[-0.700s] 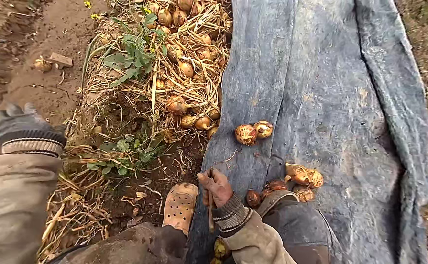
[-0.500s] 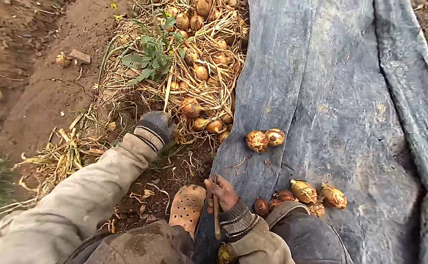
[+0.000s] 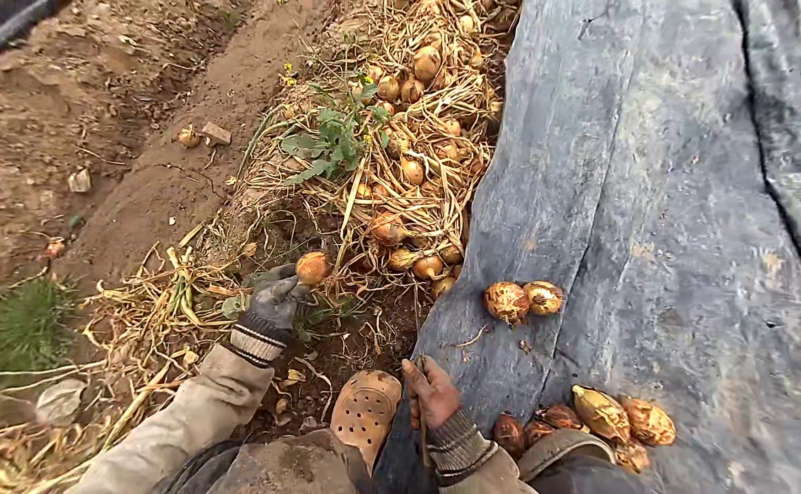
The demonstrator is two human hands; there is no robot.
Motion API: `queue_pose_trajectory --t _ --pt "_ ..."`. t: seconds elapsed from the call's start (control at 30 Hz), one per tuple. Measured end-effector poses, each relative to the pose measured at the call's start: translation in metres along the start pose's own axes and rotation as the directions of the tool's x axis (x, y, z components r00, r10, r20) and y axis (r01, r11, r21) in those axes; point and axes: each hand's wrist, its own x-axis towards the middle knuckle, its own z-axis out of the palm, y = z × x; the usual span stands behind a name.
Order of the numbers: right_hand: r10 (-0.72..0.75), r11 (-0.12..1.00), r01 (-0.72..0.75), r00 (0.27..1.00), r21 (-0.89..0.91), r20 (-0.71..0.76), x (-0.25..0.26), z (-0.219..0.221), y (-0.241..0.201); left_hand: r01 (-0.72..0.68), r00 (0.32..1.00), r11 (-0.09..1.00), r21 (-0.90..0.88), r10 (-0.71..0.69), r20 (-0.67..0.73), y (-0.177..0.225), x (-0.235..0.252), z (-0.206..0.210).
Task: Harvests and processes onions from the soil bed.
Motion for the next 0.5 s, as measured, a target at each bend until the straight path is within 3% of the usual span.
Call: queue_pose_trajectory --t 0.1,0.17,0.23,0.37,0.43,0.5 --pt "-0.097 0.986 0.101 0.995 -0.13 0.036 -0.001 0.002 -0.004 -0.139 0.99 0.962 -0.234 0.137 -0.027 0.023 -0.037 -0.009" --pt "-0.22 0.963 0.233 0.969 -0.133 0.11 -0.008 0.004 -0.01 -0.179 0.971 0.901 -0.394 0.226 0.076 0.044 -0.053 -0.006" --pt "-0.354 0.925 0.371 0.921 -0.084 0.16 -0.018 0.005 -0.017 -0.209 0.911 0.84 -0.5 0.353 0.213 0.062 -0.062 0.003" --pt "-0.517 0.852 0.522 0.849 -0.024 0.111 -0.032 -0.003 -0.022 -0.251 0.737 0.802 -0.542 0.521 0.43 0.081 -0.062 0.019" --pt "-0.544 0.839 0.543 0.838 0.025 0.042 -0.033 -0.002 -0.021 -0.268 0.735 0.818 -0.509 0.515 0.44 0.087 -0.058 0.02" --pt "-0.54 0.841 0.54 0.841 0.028 -0.01 -0.031 0.001 -0.021 -0.294 0.775 0.825 -0.483 0.501 0.384 0.089 -0.053 0.023"
